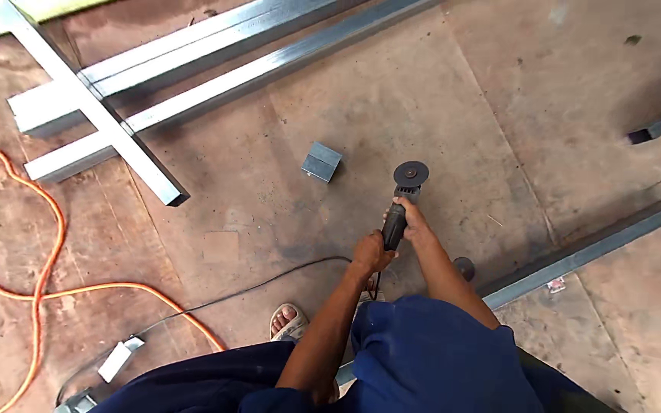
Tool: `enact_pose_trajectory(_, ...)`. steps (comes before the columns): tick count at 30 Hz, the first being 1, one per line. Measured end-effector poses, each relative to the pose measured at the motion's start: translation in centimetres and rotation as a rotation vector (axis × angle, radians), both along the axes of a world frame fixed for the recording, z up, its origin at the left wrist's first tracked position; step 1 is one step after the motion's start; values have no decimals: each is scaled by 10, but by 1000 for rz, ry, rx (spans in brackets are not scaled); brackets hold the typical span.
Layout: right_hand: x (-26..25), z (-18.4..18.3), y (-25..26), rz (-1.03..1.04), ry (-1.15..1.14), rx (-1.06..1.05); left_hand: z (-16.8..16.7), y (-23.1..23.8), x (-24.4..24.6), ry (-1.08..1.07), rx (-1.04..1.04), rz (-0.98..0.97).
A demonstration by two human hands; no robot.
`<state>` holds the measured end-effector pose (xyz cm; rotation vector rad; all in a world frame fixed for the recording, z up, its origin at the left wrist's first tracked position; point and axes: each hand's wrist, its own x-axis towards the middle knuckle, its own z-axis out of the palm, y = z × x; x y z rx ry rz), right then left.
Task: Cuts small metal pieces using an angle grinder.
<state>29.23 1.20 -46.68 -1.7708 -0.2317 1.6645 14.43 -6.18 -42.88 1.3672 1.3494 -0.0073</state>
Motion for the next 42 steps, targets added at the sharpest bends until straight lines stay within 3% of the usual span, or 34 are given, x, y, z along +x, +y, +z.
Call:
enact_pose_trajectory(8, 1, -17, -15, -68, 77, 23, 8, -3, 4, 157, -8, -152)
enact_pose_trajectory(16, -3, -25, -12, -24, 80, 54, 2, -4, 5, 178, 8, -87)
enact_pose_trajectory(21, 1, -29, -10, 77, 233, 132, -20, 3, 7, -15, -80, 35)
enact_pose_trajectory(24, -3, -32, -11, 109, 294, 155, -27, 4, 13, -10, -82, 138)
enact_pose_trajectory(26, -2, -37, -8, 176, 217, 132, -31, 0, 18, 28, -58, 190)
enact_pose_trajectory(32, -5, -22, -5, 582, -417, 22, -37, -5, 36, 129, -31, 304)
enact_pose_trajectory(37, 0, -23, -8, 762, -632, 9, -47, -8, 39, 243, 77, 241)
enact_pose_trajectory(42, -2, -25, -12, 812, -717, 1, -48, -5, 32, 268, 43, 158)
